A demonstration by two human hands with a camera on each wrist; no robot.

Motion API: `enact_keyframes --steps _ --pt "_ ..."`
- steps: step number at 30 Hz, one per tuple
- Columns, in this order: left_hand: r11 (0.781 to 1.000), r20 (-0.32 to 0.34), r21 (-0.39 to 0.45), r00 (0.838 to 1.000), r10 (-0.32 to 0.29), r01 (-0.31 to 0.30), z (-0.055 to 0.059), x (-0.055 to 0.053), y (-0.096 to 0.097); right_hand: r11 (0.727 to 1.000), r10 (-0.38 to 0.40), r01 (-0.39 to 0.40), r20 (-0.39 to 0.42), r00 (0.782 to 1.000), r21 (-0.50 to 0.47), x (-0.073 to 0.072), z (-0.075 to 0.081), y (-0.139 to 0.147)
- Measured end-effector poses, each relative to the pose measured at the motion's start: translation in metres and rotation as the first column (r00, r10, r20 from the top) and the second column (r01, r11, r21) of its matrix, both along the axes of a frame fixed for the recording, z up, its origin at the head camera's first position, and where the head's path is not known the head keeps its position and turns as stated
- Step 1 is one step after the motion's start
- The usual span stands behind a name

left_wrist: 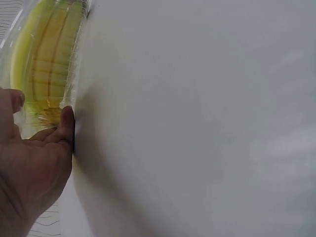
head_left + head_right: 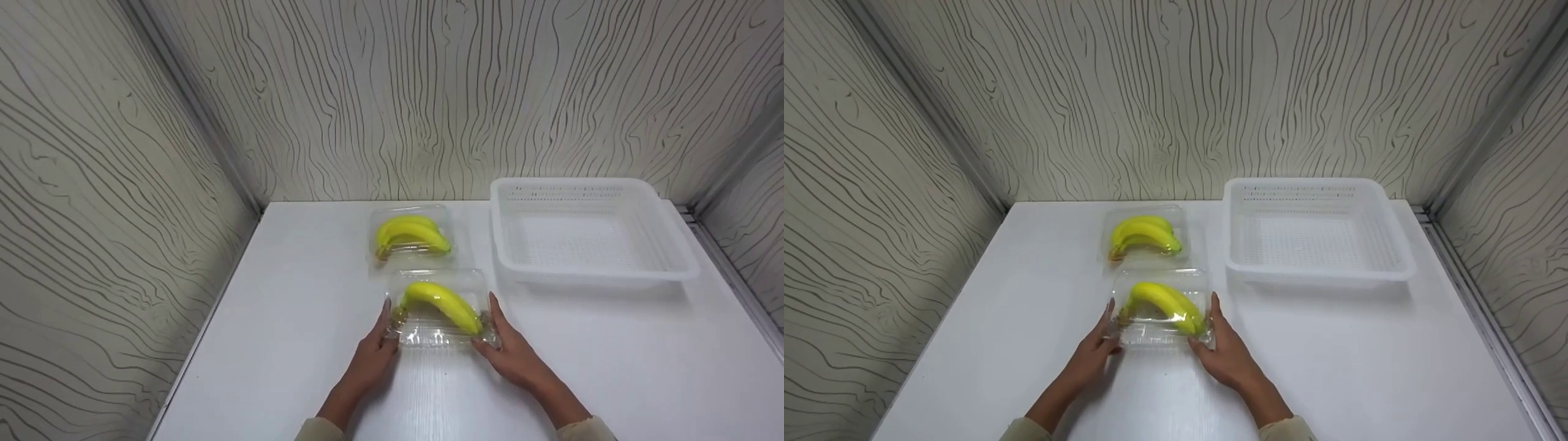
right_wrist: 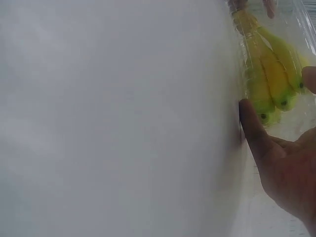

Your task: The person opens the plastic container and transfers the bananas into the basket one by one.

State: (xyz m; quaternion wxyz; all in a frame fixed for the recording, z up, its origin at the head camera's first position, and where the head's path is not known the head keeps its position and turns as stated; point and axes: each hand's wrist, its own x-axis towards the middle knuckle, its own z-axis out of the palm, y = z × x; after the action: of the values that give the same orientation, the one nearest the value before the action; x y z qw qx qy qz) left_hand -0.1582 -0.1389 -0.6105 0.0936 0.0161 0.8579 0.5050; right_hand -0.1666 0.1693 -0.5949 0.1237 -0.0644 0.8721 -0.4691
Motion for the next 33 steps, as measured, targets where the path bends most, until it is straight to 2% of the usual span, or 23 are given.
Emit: enact_keyframes --steps 4,10,16,25,30,33 --pt "1.000 0.000 0.009 1.000 0.001 -0.001 0.001 -0.001 -0.001 1.000 0.019 -0.019 -0.005 1.000 0.011 -0.003 0.000 -0.001" --pt "1.000 0.014 0.020 1.000 -0.006 0.005 0.001 -0.002 -0.003 0.999 0.024 -0.022 0.051 0.998 -0.032 -0.006 0.002 -0.002" --pt "1.000 0.027 0.031 1.000 0.000 -0.001 0.003 -0.003 -0.005 0.993 -0.005 0.021 0.133 0.991 -0.114 -0.003 0.004 -0.004" --pt "0.999 0.045 0.039 0.999 0.010 -0.012 0.004 -0.005 -0.003 0.995 -0.031 0.046 0.170 0.985 -0.085 -0.004 0.006 -0.003" --pt "0.998 0.036 0.066 0.999 -0.014 0.012 0.002 -0.005 -0.004 0.989 -0.060 0.089 0.234 0.970 -0.119 -0.006 0.011 -0.003" --pt "0.996 0.045 0.086 0.998 -0.032 0.028 0.001 -0.004 -0.005 0.989 -0.054 0.087 0.254 0.966 -0.120 -0.005 0.010 -0.003"
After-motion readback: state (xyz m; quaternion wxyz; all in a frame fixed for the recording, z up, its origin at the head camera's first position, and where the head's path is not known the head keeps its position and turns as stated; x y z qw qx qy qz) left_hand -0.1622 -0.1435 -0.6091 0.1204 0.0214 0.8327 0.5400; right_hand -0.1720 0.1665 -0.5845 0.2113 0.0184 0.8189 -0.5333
